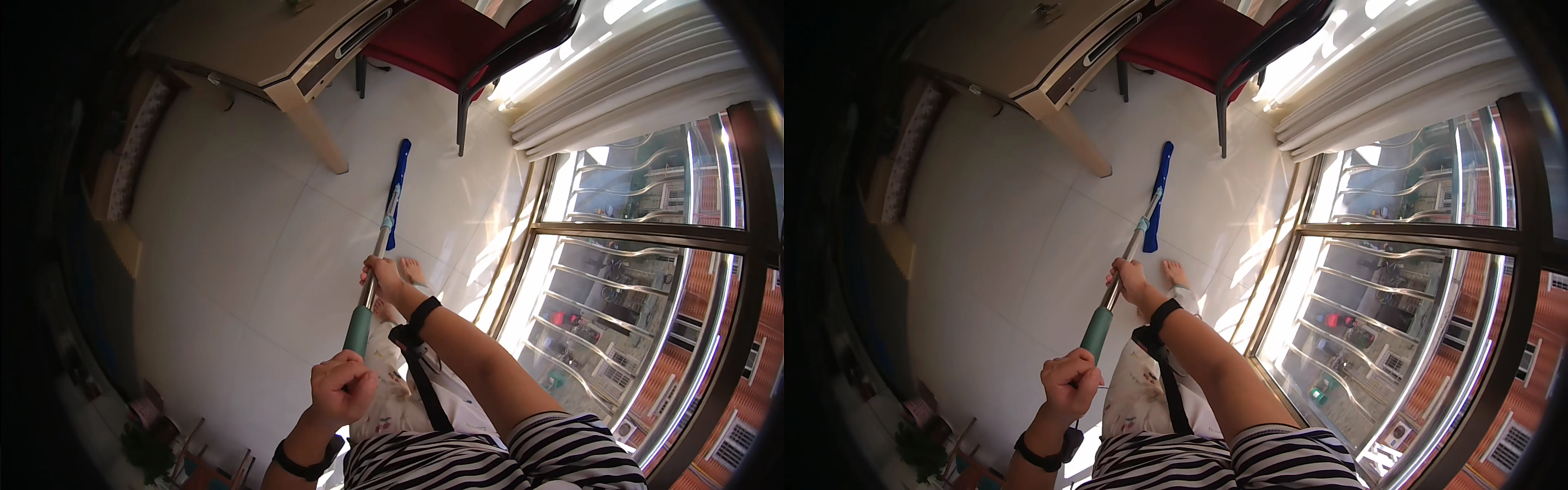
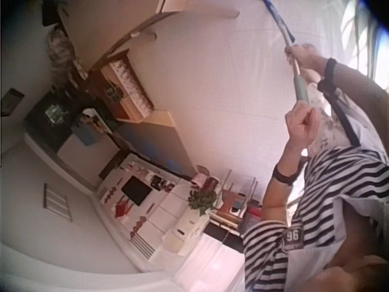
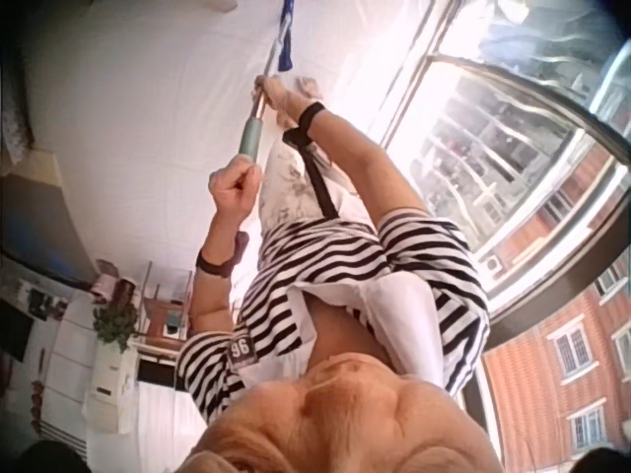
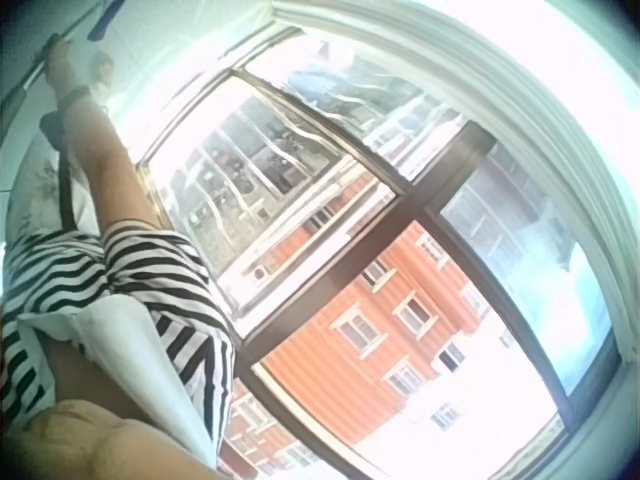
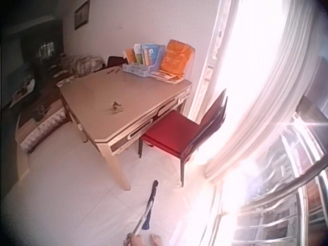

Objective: The person assembles a flat mop by attaching the blue mop head to the metal handle using a light green connector, then uses the assembled mop to clean a tiled floor.

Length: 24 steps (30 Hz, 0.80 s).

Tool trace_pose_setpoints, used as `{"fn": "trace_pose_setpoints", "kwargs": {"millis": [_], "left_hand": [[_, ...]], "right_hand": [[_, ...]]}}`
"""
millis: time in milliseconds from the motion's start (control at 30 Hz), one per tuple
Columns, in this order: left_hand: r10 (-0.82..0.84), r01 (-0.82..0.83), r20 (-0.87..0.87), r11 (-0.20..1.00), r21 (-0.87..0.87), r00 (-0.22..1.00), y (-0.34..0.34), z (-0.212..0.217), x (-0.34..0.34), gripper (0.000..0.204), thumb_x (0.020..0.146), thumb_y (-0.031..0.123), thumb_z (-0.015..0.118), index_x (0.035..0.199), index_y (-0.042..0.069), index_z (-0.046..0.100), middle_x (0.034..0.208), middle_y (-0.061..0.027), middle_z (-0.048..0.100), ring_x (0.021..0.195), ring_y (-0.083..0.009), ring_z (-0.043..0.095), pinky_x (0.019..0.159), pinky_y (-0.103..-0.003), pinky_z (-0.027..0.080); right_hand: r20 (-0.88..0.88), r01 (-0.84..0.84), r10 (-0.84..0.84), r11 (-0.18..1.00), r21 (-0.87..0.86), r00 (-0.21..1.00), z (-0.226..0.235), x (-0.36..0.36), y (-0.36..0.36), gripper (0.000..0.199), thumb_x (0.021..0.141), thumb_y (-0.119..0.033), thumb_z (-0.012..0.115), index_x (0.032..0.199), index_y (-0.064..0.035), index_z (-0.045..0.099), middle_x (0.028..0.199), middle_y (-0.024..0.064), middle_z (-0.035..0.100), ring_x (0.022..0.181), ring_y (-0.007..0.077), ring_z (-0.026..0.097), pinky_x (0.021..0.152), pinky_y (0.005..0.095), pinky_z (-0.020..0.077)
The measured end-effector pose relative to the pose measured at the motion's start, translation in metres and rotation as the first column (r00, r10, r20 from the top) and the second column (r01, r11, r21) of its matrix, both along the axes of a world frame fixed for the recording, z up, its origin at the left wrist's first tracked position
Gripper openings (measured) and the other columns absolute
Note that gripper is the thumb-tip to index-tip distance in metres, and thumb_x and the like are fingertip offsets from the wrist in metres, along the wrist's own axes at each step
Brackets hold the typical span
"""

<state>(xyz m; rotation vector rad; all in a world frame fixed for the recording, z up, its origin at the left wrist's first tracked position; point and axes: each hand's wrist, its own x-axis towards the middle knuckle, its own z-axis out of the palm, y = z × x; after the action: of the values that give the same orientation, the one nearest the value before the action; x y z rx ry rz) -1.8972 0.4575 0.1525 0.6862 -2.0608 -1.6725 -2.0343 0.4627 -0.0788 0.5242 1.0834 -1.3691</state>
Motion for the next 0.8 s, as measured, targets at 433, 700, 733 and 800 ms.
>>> {"fn": "trace_pose_setpoints", "kwargs": {"millis": [433, 700, 733, 800], "left_hand": [[0.014, -0.024, 0.146, 0.997, 0.067, 0.989, -0.15, -0.046, -0.093, 0.015, 0.072, -0.003, 0.049, 0.057, 0.001, 0.05, 0.051, -0.0032, 0.052, 0.034, -0.0064, 0.042, 0.037, -0.019, 0.035], [0.145, -0.145, -0.007, 0.988, -0.05, 0.989, -0.167, -0.038, -0.085, 0.017, 0.066, -0.004, 0.041, 0.053, 0.002, 0.051, 0.04, -0.002, 0.049, 0.035, -0.0102, 0.045, 0.062, -0.033, 0.051], [0.158, -0.158, -0.002, 0.987, -0.028, 0.987, -0.166, -0.045, -0.085, 0.017, 0.066, -0.003, 0.041, 0.053, 0.002, 0.051, 0.041, -0.0018, 0.05, 0.035, -0.0103, 0.045, 0.062, -0.033, 0.051], [0.148, -0.147, 0.009, 0.989, -0.02, 0.989, -0.171, -0.053, -0.09, 0.016, 0.068, -0.003, 0.042, 0.055, 0.002, 0.051, 0.041, -0.0025, 0.05, 0.036, -0.0103, 0.046, 0.062, -0.033, 0.051]], "right_hand": [[0.186, 0.39, -0.365, 0.913, -0.118, 0.912, -0.04, -0.115, -0.113, 0.008, 0.077, -0.003, 0.043, 0.077, -0.0054, 0.035, 0.063, 0.0069, 0.042, 0.054, 0.0184, 0.043, 0.057, 0.035, 0.0429], [0.224, 0.315, -0.299, 0.948, -0.037, 0.928, -0.013, -0.114, -0.135, 0.029, 0.076, -0.002, 0.04, 0.1, -0.0134, 0.028, 0.065, 0.0066, 0.041, 0.052, 0.0188, 0.043, 0.052, 0.0365, 0.0419], [0.222, 0.35, -0.339, 0.936, -0.013, 0.914, -0.016, -0.117, -0.136, 0.033, 0.076, -0.002, 0.041, 0.102, -0.0139, 0.027, 0.064, 0.0066, 0.041, 0.051, 0.0187, 0.043, 0.052, 0.0362, 0.0414], [0.215, 0.405, -0.403, 0.914, 0.038, 0.89, -0.026, -0.12, -0.141, 0.029, 0.075, -0.002, 0.042, 0.099, -0.0145, 0.031, 0.058, 0.0056, 0.039, 0.049, 0.0181, 0.041, 0.05, 0.0332, 0.0395]]}}
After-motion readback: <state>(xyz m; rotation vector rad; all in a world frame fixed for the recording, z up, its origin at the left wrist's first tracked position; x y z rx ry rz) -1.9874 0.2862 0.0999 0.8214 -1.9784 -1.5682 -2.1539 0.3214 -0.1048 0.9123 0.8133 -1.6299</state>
